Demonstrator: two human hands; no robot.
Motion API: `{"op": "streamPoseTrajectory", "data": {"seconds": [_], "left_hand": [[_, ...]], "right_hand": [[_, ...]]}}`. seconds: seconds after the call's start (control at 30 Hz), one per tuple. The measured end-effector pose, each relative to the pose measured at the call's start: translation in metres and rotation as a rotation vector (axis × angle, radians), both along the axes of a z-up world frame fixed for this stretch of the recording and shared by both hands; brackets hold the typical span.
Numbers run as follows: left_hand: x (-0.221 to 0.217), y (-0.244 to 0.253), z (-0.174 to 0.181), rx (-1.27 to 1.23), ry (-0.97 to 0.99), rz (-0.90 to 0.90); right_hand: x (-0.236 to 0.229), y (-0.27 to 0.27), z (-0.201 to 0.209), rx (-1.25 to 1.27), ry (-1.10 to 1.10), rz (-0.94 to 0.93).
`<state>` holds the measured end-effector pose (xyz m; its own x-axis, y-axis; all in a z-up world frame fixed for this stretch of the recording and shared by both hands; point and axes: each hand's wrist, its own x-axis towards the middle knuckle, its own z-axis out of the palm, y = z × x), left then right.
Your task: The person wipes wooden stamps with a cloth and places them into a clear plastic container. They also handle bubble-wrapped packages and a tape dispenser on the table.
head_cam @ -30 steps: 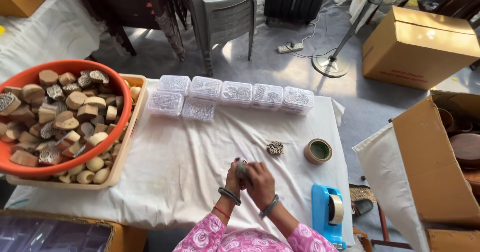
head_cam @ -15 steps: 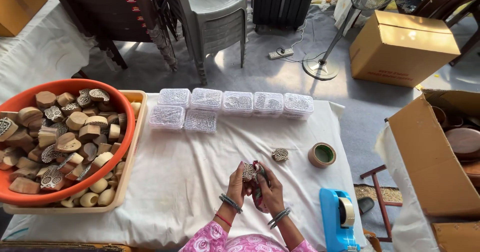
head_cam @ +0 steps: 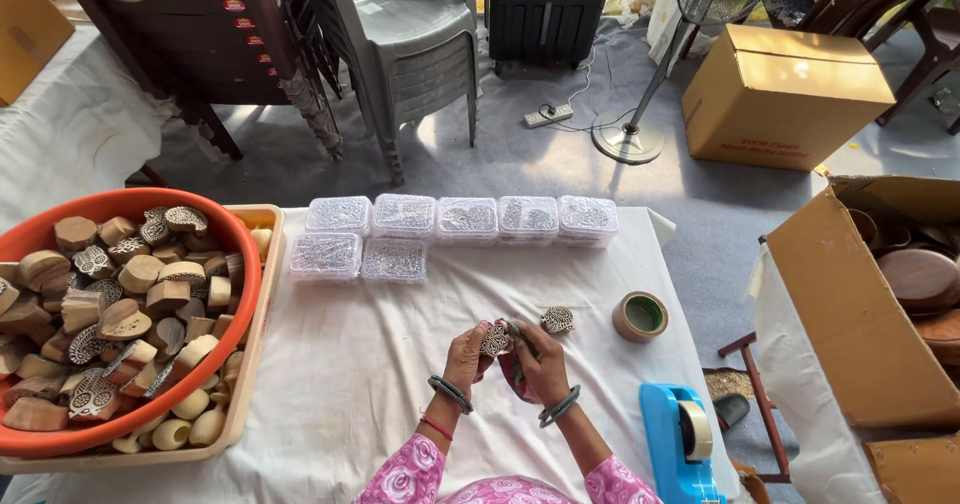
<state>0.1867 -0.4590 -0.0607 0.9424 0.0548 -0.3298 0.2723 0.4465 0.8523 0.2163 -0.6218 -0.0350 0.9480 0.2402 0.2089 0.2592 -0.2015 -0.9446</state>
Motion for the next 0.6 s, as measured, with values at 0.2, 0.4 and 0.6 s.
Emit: {"op": "streamPoseTrajectory", "data": {"seconds": [0.2, 0.4, 0.6], "left_hand": [[0.014, -0.001, -0.029, -0.132, 0.082, 0.257], [0.024, -0.011, -0.028, -0.246, 0.182, 0.296], [0.027, -0.005, -0.083, -0.528, 0.068, 0.318]], "right_hand": [[-0.017, -0.014, -0.001, -0.307, -0.238, 0.251], [0.012, -0.002, -0.007, -0.041, 0.009, -0.089], [0.011, 0.002, -0.010, -0.290, -0.359, 0.014]]}}
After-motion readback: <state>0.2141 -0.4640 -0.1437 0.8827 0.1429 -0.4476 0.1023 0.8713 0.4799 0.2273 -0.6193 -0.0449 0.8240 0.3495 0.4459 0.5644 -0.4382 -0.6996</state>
